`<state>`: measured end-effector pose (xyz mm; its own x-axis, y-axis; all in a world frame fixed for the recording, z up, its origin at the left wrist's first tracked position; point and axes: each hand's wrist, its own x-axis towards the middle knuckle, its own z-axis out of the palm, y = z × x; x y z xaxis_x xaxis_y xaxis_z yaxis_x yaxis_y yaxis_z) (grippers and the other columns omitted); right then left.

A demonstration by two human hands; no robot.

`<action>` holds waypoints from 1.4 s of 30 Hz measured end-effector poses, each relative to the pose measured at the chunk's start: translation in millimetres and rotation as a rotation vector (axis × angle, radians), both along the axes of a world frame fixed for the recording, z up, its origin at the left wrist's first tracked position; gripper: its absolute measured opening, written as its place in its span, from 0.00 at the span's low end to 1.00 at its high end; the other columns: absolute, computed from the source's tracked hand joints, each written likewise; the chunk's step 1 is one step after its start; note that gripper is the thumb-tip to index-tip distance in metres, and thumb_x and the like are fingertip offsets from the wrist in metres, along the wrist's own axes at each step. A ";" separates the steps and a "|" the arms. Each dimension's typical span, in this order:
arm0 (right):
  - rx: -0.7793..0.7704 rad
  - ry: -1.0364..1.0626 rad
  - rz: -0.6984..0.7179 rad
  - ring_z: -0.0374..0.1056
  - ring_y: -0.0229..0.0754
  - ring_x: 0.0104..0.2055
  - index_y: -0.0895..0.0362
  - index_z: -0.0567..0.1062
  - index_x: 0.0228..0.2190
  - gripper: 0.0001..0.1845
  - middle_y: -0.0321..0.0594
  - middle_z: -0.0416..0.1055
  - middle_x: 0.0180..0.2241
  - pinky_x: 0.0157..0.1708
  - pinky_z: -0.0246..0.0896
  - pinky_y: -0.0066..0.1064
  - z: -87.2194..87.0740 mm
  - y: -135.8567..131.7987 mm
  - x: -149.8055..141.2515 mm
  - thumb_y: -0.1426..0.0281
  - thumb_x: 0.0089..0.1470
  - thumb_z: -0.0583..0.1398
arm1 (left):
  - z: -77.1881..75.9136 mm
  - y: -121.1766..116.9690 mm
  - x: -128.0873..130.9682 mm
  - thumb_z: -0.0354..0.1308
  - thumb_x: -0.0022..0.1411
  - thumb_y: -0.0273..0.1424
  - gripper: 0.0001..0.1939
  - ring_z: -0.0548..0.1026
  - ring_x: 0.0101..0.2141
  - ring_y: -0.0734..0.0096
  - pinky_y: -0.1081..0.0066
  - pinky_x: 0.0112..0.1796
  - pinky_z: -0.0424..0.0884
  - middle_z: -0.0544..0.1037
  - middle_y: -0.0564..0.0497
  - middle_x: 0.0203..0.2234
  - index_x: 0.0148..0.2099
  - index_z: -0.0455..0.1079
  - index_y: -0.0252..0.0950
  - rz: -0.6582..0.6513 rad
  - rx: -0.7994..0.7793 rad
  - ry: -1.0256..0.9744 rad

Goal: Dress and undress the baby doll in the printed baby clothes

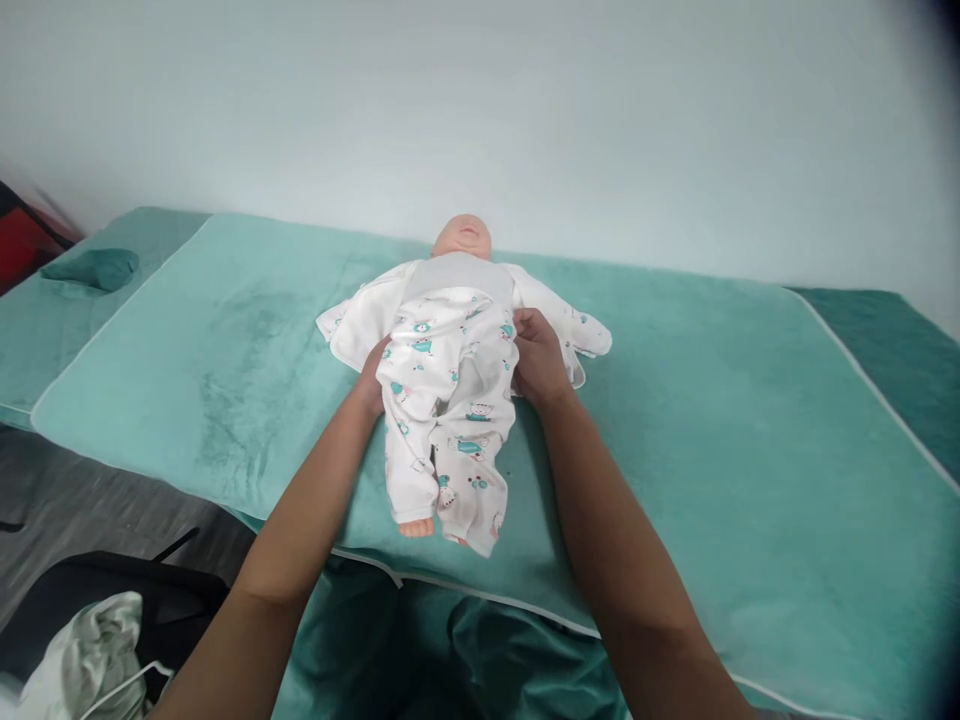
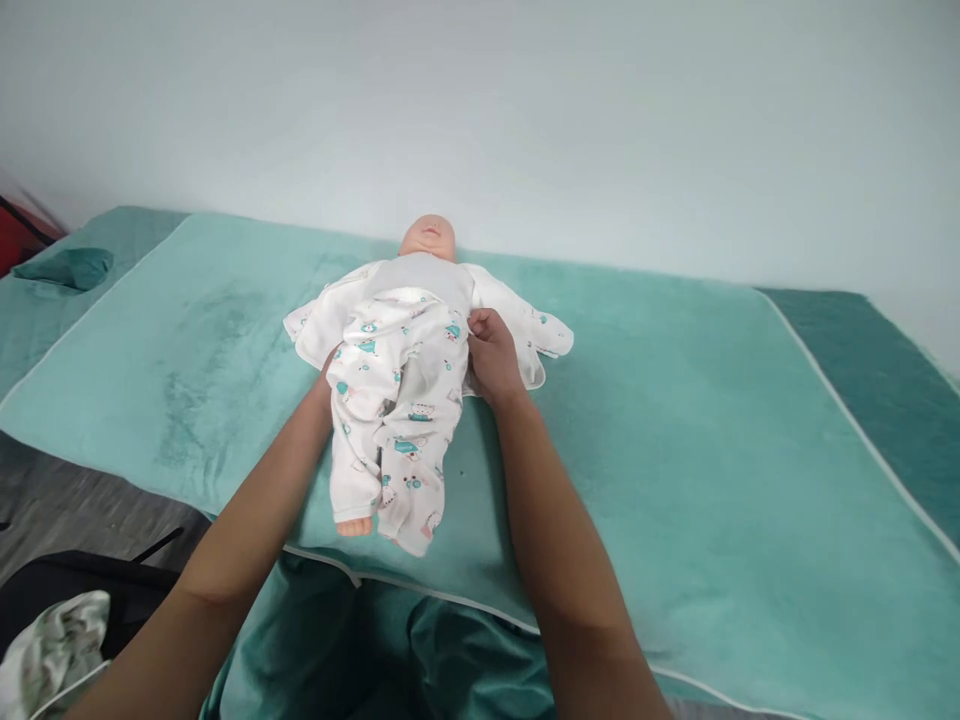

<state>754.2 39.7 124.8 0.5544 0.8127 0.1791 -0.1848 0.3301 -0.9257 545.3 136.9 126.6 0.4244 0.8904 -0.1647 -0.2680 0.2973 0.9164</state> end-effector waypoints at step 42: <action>-0.302 -0.791 -0.253 0.63 0.43 0.32 0.51 0.66 0.27 0.15 0.35 0.67 0.26 0.39 0.61 0.38 25.8 80.7 49.0 0.60 0.58 0.65 | 10.0 83.4 55.7 0.61 0.69 0.40 0.14 0.66 0.29 0.68 0.67 0.38 0.62 0.65 0.56 0.25 0.37 0.59 0.42 0.167 0.732 0.421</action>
<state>803.2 120.5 150.6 0.5288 0.7570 0.3838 0.5921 -0.0050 -0.8059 601.0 220.2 136.6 0.3108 0.8793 0.3610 0.1498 -0.4203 0.8949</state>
